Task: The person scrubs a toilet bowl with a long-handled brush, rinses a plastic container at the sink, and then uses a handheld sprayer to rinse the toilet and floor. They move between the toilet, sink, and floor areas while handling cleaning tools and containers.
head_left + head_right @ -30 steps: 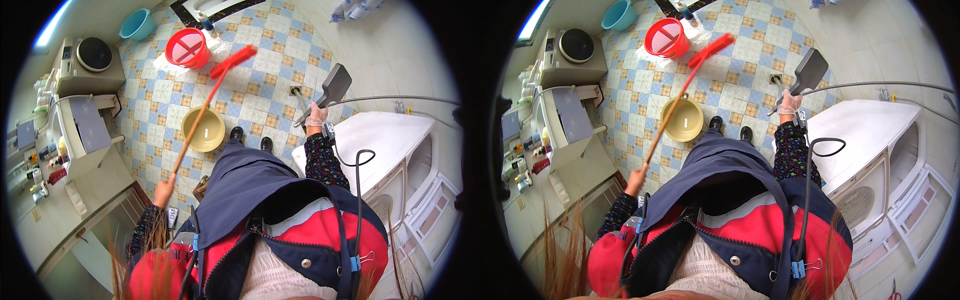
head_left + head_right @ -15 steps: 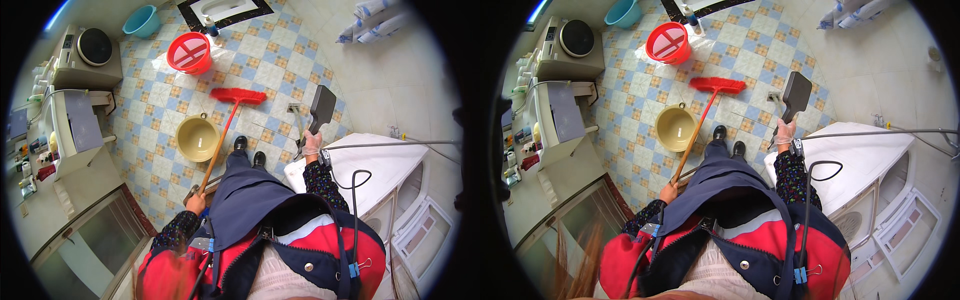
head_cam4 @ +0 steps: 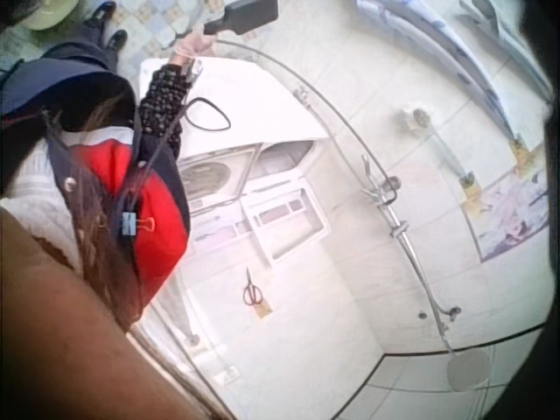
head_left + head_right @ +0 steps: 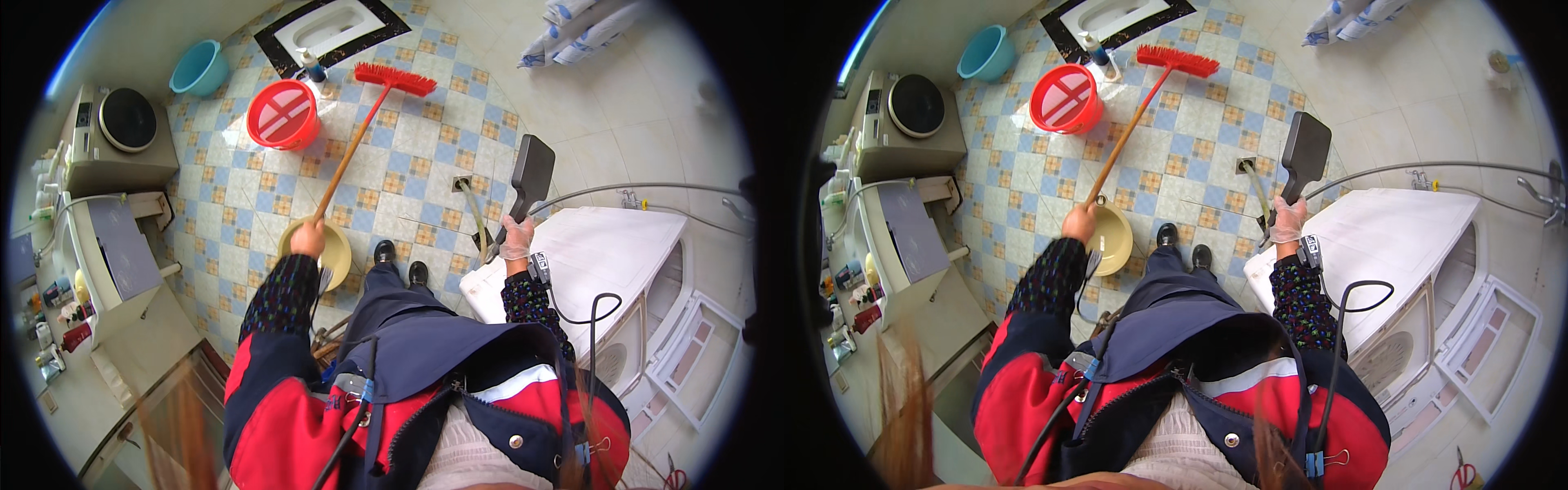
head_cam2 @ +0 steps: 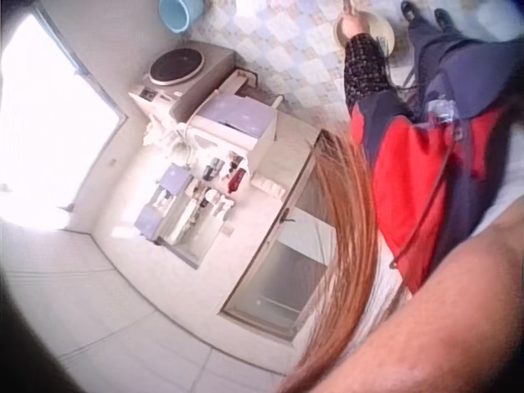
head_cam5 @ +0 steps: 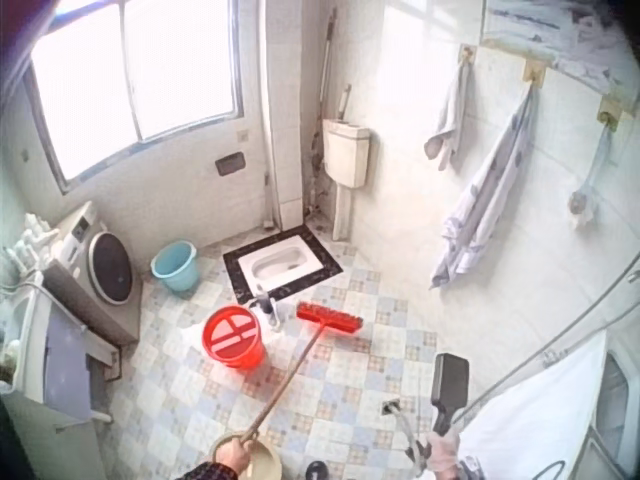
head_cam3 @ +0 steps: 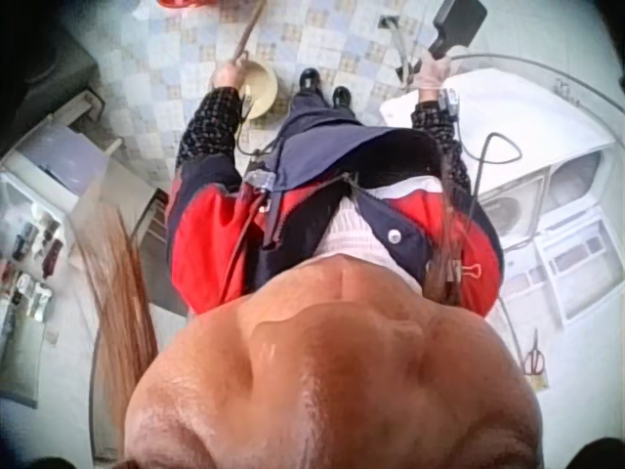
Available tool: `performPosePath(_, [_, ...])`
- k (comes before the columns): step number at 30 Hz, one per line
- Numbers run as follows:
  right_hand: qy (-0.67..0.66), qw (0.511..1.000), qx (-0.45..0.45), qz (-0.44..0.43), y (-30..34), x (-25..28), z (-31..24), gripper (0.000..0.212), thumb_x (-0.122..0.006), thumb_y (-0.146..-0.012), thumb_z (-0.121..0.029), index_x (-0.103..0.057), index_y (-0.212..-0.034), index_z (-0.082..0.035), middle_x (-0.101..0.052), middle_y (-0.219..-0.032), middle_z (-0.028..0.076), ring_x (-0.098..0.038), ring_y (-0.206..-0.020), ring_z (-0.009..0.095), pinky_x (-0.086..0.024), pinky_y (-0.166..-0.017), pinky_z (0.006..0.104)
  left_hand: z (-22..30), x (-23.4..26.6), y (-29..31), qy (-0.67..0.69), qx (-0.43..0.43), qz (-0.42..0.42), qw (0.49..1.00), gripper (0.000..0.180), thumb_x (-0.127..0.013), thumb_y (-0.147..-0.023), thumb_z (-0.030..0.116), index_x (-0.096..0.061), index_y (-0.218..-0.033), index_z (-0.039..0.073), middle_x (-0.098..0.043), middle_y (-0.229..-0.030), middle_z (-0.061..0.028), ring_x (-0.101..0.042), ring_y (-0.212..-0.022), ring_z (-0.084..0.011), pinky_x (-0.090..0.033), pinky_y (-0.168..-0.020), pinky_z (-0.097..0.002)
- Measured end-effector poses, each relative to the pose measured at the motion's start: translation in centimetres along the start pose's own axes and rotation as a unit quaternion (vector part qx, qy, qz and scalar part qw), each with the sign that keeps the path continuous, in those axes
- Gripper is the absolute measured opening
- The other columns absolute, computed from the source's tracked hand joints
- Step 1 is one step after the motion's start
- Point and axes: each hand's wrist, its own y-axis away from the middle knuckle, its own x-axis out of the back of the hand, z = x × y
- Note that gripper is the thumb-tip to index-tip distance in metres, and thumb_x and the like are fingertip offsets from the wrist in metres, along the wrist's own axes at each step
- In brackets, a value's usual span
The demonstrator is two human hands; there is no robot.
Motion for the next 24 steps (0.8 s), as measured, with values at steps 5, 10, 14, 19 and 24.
performPosePath(5, [-0.048, 0.999, -0.005, -0.016, -0.1, -1.1, -0.4, 0.026, -0.067, -0.071, -0.009, -0.053, -0.091, 0.001, -0.057, -0.077, 0.004, -0.05, -0.066, 0.013, -0.042, -0.062, 0.0291, -8.3, -0.4, 12.1, -0.025, -0.002, 0.015, 1.0, 0.043, -0.051, -0.083, 0.044, -0.057, -0.077, 0.001, -0.059, -0.073, -0.0242, -0.057, -0.072, -0.0419, -0.045, -0.063, -0.0503])
performPosePath(10, [-0.121, 0.991, -0.042, -0.031, -0.2, -1.5, 0.1, 0.02, -0.065, -0.069, -0.008, -0.055, -0.083, 0.001, -0.055, -0.072, 0.002, -0.05, -0.064, 0.012, -0.042, -0.06, 0.0289, -16.2, -3.4, 25.0, -0.055, 0.032, -0.035, 0.997, 0.047, -0.052, -0.082, 0.046, -0.057, -0.069, 0.001, -0.058, -0.067, -0.0245, -0.057, -0.064, -0.0424, -0.044, -0.058, -0.0508])
performPosePath(14, [-0.053, 0.997, -0.024, -0.042, 0.0, -1.0, 1.5, 0.013, -0.062, -0.074, -0.01, -0.055, -0.079, 0.0, -0.057, -0.067, 0.003, -0.051, -0.057, 0.011, -0.042, -0.053, 0.0265, -19.1, -7.2, 30.7, -0.118, 0.057, -0.092, 0.987, 0.046, -0.052, -0.081, 0.048, -0.055, -0.072, 0.003, -0.059, -0.064, -0.0214, -0.058, -0.063, -0.0409, -0.044, -0.057, -0.0504])
performPosePath(19, [0.013, 0.997, -0.067, -0.036, 0.4, -0.1, 2.2, 0.025, -0.067, -0.069, -0.014, -0.056, -0.085, 0.002, -0.059, -0.074, 0.008, -0.054, -0.066, 0.018, -0.043, -0.062, 0.032, -13.6, -12.7, 25.9, -0.052, 0.105, -0.151, 0.982, 0.045, -0.046, -0.085, 0.046, -0.055, -0.085, 0.002, -0.061, -0.079, -0.025, -0.058, -0.077, -0.0428, -0.044, -0.071, -0.0502])
performPosePath(24, [0.079, 0.997, -0.01, -0.026, -0.3, -0.1, 0.1, 0.02, -0.066, -0.07, -0.013, -0.057, -0.079, 0.002, -0.058, -0.07, 0.007, -0.053, -0.061, 0.015, -0.043, -0.058, 0.0302, -7.4, -14.2, 12.1, -0.067, 0.071, -0.068, 0.993, 0.048, -0.047, -0.083, 0.05, -0.058, -0.084, 0.004, -0.062, -0.078, -0.0212, -0.06, -0.078, -0.0391, -0.047, -0.067, -0.0493])
